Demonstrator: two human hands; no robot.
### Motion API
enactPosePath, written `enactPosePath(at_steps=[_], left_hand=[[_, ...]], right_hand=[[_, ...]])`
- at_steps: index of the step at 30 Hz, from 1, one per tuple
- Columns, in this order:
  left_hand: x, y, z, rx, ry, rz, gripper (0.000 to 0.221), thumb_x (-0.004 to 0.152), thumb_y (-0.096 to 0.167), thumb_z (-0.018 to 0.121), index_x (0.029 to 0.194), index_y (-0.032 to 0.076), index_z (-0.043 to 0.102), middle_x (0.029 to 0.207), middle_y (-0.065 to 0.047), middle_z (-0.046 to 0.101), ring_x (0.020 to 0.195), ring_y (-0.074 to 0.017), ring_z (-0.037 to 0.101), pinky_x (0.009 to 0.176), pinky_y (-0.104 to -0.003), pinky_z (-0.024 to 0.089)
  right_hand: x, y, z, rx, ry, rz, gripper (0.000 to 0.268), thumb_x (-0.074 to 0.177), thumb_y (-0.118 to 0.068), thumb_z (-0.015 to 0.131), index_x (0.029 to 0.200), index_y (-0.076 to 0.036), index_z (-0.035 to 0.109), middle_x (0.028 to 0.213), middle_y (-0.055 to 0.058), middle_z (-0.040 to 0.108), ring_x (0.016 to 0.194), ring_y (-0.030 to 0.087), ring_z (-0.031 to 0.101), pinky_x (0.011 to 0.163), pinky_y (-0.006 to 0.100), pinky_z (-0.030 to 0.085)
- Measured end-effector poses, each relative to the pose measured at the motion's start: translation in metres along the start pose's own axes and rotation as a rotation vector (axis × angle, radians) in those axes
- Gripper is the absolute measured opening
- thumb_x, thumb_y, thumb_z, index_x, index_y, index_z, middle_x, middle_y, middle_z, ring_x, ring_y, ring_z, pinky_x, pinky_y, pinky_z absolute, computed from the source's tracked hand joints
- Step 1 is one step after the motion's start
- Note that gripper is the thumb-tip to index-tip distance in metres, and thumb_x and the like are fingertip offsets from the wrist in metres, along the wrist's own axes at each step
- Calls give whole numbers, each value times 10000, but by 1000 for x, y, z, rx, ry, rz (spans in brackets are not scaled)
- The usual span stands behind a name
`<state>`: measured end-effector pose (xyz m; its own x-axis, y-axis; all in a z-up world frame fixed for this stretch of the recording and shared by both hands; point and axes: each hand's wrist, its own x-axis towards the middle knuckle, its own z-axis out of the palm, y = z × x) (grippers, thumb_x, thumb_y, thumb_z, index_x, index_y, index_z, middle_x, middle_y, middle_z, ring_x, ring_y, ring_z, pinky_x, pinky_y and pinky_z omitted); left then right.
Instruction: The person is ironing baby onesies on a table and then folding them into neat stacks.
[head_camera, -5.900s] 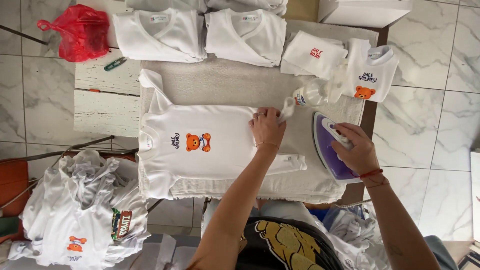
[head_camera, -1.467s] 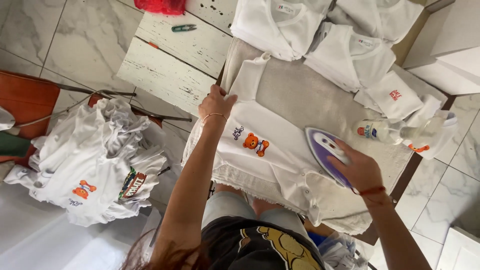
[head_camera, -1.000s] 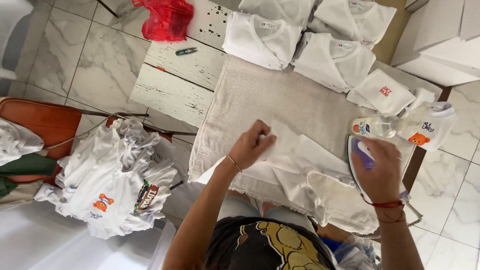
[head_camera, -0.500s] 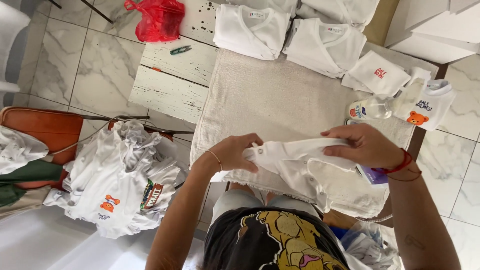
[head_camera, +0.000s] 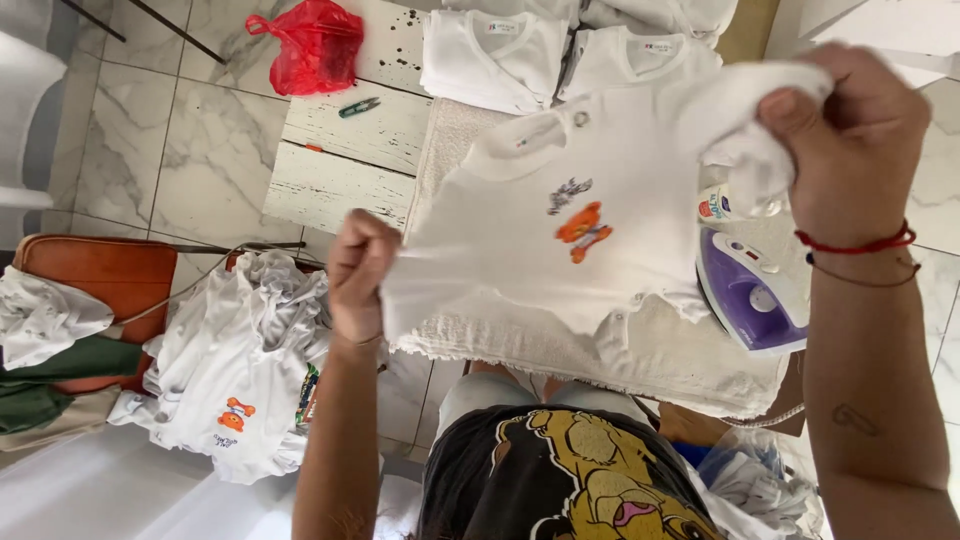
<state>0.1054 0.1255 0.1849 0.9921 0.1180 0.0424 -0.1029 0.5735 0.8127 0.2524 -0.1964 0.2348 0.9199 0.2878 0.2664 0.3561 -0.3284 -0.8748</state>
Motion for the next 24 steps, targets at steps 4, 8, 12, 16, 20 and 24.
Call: enactPosePath(at_steps=[4, 8, 12, 16, 20, 24], left_hand=[[4, 98, 48, -204, -383, 236, 146, 900, 238, 509, 820, 126, 460, 477, 60, 375, 324, -34, 306, 356, -162, 399], [5, 64, 64, 359, -205, 229, 139, 703, -25, 386, 771, 97, 380, 539, 19, 337, 475, -79, 343, 443, -201, 453], [33, -8, 73, 977, -376, 73, 988, 626, 286, 794, 1331, 130, 121, 1387, -98, 146, 1320, -293, 146, 1039, -524, 104], [49, -29, 86, 1133, -514, -9, 1211, 613, 262, 890, 1380, 199, -46, 1484, -47, -3, 1391, -294, -33, 945, -688, -70], [68, -7, 87, 981, -727, 154, 746, 649, -20, 665, 1290, 151, 324, 1268, -19, 460, 1323, -264, 214, 1089, -498, 87], [70, 18, 54, 1305, -636, -137, 424, 629, 340, 753, 883, 79, 539, 882, -33, 475, 900, -169, 385, 799, -412, 133]], right_hand=[[19, 5, -4, 169, 74, -118, 227, 1033, -192, 572, 1070, -10, 442, 958, 100, 466, 852, 162, 424, 781, 261, 346], [18, -37, 14, 167, -63, -211, 83, 944, 97, 559, 940, 39, 499, 893, 131, 500, 753, 169, 429, 701, 260, 345], [8, -74, 17, 389, -243, -238, 148, 832, -173, 574, 899, -48, 533, 883, 89, 533, 619, 79, 456, 583, 175, 353], [1, -93, -6, 537, -373, -326, 185, 835, -291, 514, 842, -112, 470, 772, 57, 490, 543, 81, 541, 594, 172, 604], [7, -106, -21, 499, -514, -381, 186, 856, -323, 475, 856, -138, 461, 745, 20, 472, 575, 73, 529, 645, 183, 640], [13, -74, -26, 393, -173, -189, 234, 886, -349, 534, 880, -146, 418, 822, 22, 481, 666, 76, 482, 663, 202, 409]])
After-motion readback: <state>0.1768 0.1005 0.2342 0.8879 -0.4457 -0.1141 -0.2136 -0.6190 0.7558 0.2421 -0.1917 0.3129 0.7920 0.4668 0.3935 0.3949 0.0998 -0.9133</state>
